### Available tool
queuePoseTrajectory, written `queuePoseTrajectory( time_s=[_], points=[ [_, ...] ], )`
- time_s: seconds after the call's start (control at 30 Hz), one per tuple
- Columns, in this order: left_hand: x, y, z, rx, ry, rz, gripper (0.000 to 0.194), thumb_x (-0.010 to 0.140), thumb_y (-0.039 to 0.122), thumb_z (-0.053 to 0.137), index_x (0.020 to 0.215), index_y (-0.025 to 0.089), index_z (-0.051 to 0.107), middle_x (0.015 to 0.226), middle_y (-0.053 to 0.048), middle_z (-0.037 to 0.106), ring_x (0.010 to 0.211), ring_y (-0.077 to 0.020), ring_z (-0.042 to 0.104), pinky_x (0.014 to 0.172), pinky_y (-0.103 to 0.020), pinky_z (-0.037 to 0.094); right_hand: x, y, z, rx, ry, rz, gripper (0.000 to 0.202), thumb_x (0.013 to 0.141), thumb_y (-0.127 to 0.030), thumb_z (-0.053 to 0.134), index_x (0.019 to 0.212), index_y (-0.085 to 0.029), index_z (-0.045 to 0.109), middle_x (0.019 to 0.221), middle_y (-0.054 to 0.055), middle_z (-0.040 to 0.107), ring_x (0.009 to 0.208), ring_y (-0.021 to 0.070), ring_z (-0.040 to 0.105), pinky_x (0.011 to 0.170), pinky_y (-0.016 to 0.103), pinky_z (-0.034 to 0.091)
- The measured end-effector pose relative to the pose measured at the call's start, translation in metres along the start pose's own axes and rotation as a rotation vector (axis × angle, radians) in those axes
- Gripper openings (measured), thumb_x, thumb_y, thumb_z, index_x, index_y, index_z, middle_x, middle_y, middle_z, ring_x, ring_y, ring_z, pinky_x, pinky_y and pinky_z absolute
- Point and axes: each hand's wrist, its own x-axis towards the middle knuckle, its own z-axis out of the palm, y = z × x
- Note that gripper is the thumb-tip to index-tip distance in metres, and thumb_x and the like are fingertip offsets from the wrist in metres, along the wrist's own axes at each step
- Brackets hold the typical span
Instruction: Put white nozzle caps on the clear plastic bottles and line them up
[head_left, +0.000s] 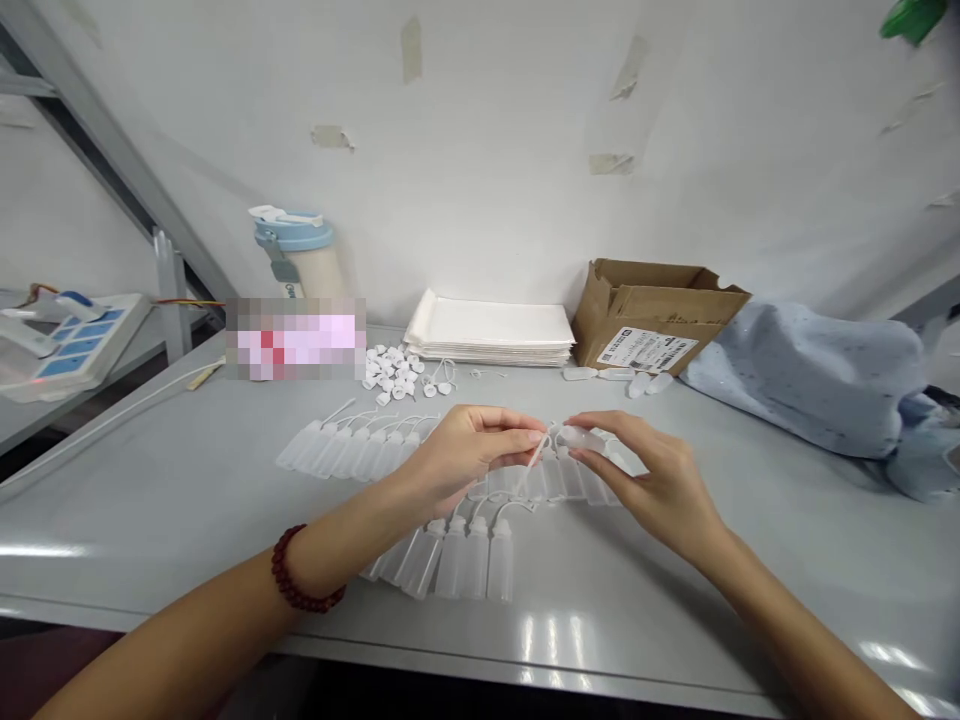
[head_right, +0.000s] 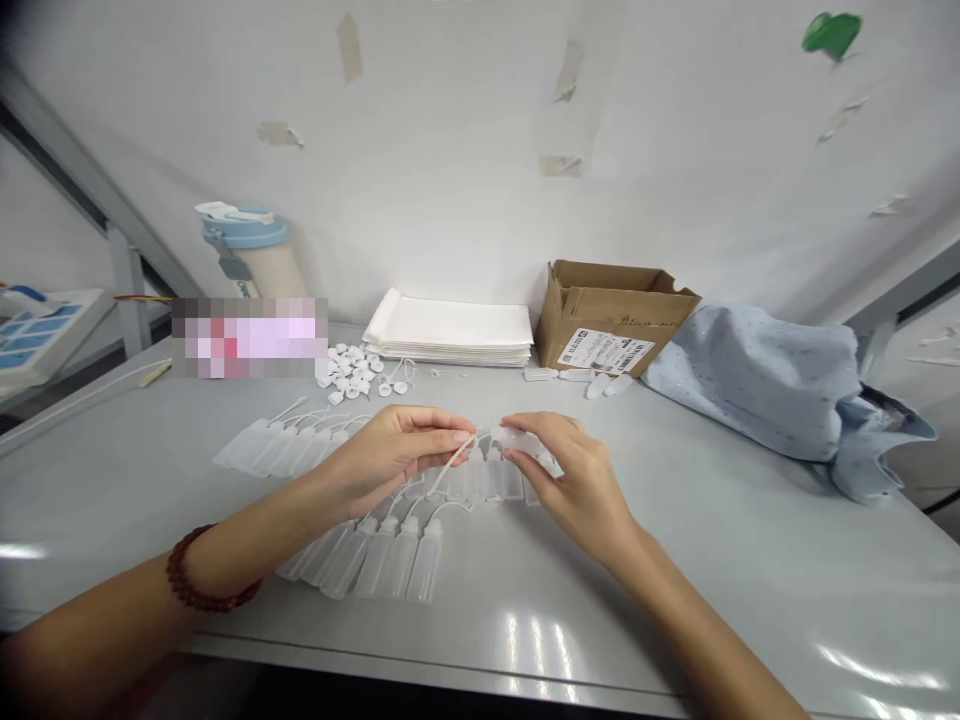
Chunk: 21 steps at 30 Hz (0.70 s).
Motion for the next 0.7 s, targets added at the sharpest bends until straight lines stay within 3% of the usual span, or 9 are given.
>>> queuePoseTrajectory(
  time_s=[0.13, 0.3, 0.57, 0.7],
  points=[
    [0.002, -0.003, -0.001, -0.116, 0.002, -0.100, 0.011, 0.074, 0.021, 0.074, 0.082, 0.014, 0.074, 0.078, -0.003, 0.068, 0.074, -0.0106, 0.063, 0.089, -0.032, 0.049, -0.005, -0.011, 0.008, 0.025, -0.037, -0.084, 0.025, 0.087, -0.018, 0.059, 0.110, -0.027, 0.058, 0.097, 0.005, 0.072, 0.087, 0.0223, 0.068, 0.077, 0.037, 0.052],
    [-0.001, -0.002, 0.002, -0.096, -0.018, -0.139, 0.014, 0.075, 0.024, 0.075, 0.083, 0.013, 0.074, 0.079, -0.003, 0.068, 0.073, -0.0087, 0.062, 0.086, -0.028, 0.048, -0.009, -0.010, 0.012, 0.024, -0.007, -0.144, 0.027, 0.087, -0.016, 0.060, 0.112, -0.024, 0.056, 0.096, 0.004, 0.072, 0.086, 0.0204, 0.069, 0.075, 0.034, 0.054],
    [-0.004, 0.000, 0.007, -0.107, -0.005, -0.091, 0.017, 0.073, 0.028, 0.076, 0.081, 0.013, 0.074, 0.083, -0.003, 0.067, 0.069, -0.0082, 0.060, 0.080, -0.028, 0.050, -0.013, -0.012, 0.013, 0.083, 0.007, -0.021, 0.029, 0.085, -0.020, 0.064, 0.113, -0.023, 0.055, 0.099, 0.006, 0.072, 0.089, 0.0195, 0.070, 0.077, 0.030, 0.057],
    [-0.006, 0.000, 0.010, -0.059, 0.010, -0.039, 0.014, 0.076, 0.027, 0.072, 0.080, 0.013, 0.073, 0.074, -0.001, 0.065, 0.066, -0.0079, 0.059, 0.077, -0.028, 0.050, -0.013, -0.013, 0.014, 0.152, 0.000, 0.027, 0.033, 0.084, -0.020, 0.065, 0.115, -0.022, 0.055, 0.099, 0.005, 0.072, 0.087, 0.0180, 0.070, 0.077, 0.028, 0.057]
  ],
)
